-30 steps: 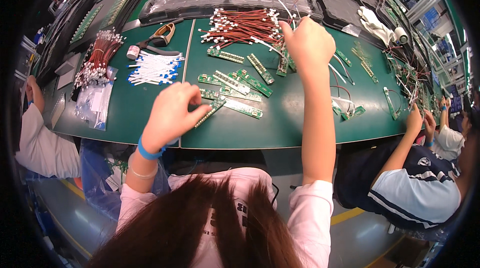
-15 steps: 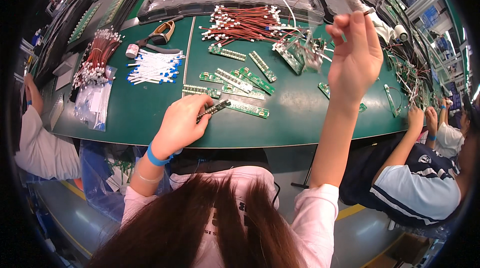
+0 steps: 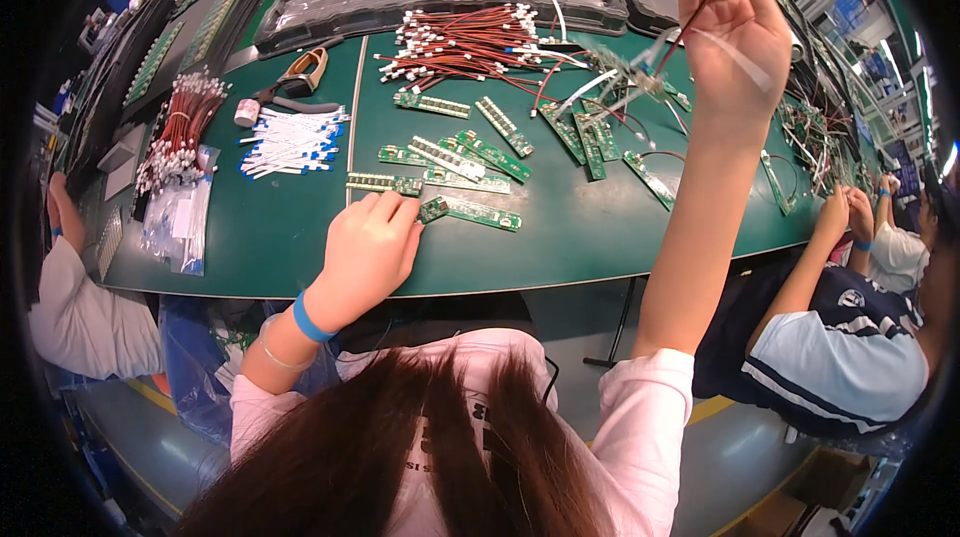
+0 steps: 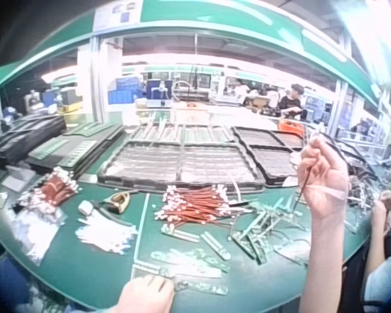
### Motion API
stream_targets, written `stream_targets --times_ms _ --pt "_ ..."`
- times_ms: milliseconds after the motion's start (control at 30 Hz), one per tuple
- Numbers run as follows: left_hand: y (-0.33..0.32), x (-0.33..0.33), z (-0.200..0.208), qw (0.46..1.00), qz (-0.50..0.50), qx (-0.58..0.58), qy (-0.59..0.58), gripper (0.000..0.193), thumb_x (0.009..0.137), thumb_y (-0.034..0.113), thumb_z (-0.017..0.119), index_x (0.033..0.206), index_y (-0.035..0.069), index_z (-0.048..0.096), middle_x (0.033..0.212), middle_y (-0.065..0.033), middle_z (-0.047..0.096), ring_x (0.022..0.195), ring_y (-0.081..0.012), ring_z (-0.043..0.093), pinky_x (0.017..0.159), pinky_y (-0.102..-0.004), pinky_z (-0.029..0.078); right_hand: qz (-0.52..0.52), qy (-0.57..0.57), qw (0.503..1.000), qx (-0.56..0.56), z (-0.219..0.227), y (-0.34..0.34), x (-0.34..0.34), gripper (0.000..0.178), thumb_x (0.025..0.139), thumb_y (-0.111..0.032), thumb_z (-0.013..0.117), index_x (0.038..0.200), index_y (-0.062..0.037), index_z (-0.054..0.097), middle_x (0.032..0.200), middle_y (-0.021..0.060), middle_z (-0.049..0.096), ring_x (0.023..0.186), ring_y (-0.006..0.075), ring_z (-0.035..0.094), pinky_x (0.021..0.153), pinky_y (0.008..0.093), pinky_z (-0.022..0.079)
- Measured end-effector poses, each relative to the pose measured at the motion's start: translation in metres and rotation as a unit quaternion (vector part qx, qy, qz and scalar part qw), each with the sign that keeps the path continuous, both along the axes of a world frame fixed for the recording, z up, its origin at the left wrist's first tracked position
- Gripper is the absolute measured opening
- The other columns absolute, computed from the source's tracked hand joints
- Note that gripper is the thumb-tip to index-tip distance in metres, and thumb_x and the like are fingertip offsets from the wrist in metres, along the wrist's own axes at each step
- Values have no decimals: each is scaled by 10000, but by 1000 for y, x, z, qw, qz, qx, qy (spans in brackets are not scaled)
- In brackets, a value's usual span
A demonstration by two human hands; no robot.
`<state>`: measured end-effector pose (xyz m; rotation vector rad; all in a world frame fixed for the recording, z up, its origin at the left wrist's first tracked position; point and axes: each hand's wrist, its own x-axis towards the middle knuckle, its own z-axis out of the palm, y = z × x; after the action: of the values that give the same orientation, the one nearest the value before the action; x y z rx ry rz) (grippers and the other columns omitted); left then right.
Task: The person assembles electronic components by connecting wires to circuit boards and securing them with zip ties by hand.
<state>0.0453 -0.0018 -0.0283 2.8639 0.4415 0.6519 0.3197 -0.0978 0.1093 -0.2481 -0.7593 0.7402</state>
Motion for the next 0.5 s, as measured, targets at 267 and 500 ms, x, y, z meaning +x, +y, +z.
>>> stream_targets --times_ms 267,500 --pt "-4 3 0 993 21 103 59 109 653 41 552 754 7 533 619 -50 469 536 -192 509 433 -282 412 -130 -315 905 -256 -11 -15 -114 66 761 -67 557 789 -13 531 676 -12 508 527 24 430 457 138 320" --pt "-5 -14 41 800 12 -579 -156 167 754 -64 490 913 -42 535 856 -114 618 801 -132 598 661 -235 495 -133 -488 776 -376 -57 -19 -155 83 722 19 560 750 20 482 666 10 519 583 11 463 499 139 373"
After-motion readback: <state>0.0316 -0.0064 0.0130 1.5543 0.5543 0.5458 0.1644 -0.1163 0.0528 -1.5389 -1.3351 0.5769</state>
